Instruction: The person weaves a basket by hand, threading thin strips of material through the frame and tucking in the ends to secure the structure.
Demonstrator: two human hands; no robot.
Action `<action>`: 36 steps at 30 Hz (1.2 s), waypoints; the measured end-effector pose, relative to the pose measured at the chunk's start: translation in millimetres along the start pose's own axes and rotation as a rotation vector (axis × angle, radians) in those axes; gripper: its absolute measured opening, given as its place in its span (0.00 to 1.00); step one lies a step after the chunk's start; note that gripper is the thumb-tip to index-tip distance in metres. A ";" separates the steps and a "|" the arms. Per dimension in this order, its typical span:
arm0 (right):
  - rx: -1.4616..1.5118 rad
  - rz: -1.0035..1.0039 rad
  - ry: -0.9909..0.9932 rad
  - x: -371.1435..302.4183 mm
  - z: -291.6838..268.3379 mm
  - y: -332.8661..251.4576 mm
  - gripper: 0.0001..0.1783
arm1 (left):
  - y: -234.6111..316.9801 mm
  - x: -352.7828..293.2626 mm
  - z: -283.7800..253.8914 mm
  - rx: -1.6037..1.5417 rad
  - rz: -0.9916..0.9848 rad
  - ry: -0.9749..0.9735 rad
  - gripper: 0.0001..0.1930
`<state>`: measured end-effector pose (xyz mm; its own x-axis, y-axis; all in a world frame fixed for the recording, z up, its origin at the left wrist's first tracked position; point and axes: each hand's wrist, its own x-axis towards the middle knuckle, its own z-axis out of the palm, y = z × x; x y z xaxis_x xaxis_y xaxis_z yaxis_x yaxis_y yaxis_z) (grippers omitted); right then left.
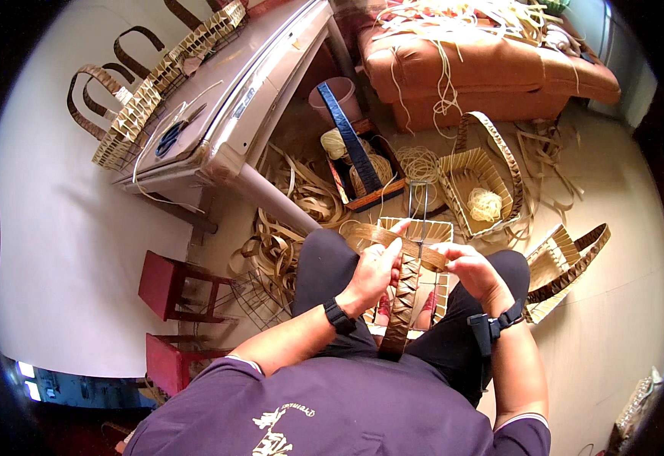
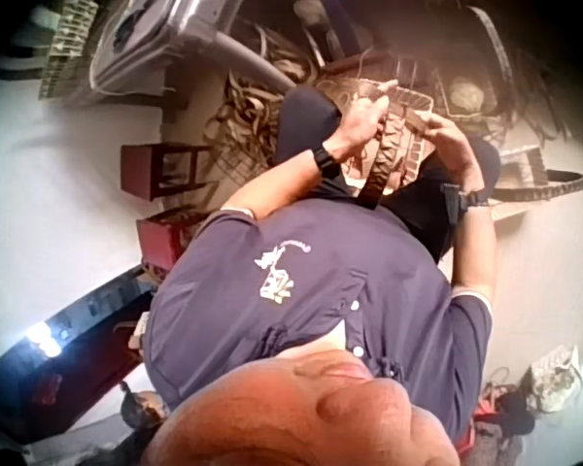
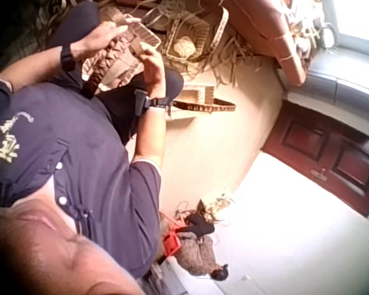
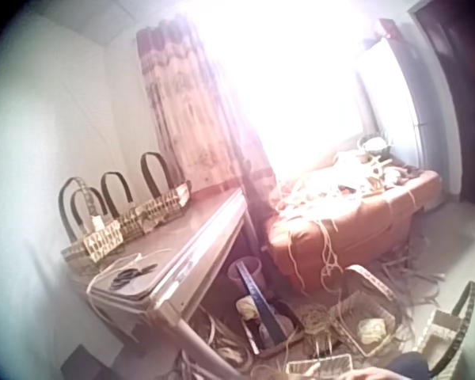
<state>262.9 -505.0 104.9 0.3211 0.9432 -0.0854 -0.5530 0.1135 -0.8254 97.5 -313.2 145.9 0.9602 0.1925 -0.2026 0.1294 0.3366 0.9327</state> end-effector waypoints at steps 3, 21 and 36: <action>-0.379 -0.103 0.013 16.8 26.1 -19.1 0.15 | 1.4 -0.9 0.5 0.073 0.038 -0.019 0.28; -0.526 0.200 0.242 -59.3 -51.7 -58.7 0.05 | 33.6 -5.2 20.4 -0.161 -0.211 0.132 0.33; -1.375 0.309 0.458 -103.0 -52.7 -107.2 0.15 | 30.6 -8.1 15.7 -0.187 -0.264 0.197 0.27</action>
<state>329.6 -630.8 172.9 0.6823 0.6666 -0.3003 0.4178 -0.6926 -0.5881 97.6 -318.9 180.7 0.8315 0.2439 -0.4991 0.3011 0.5572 0.7739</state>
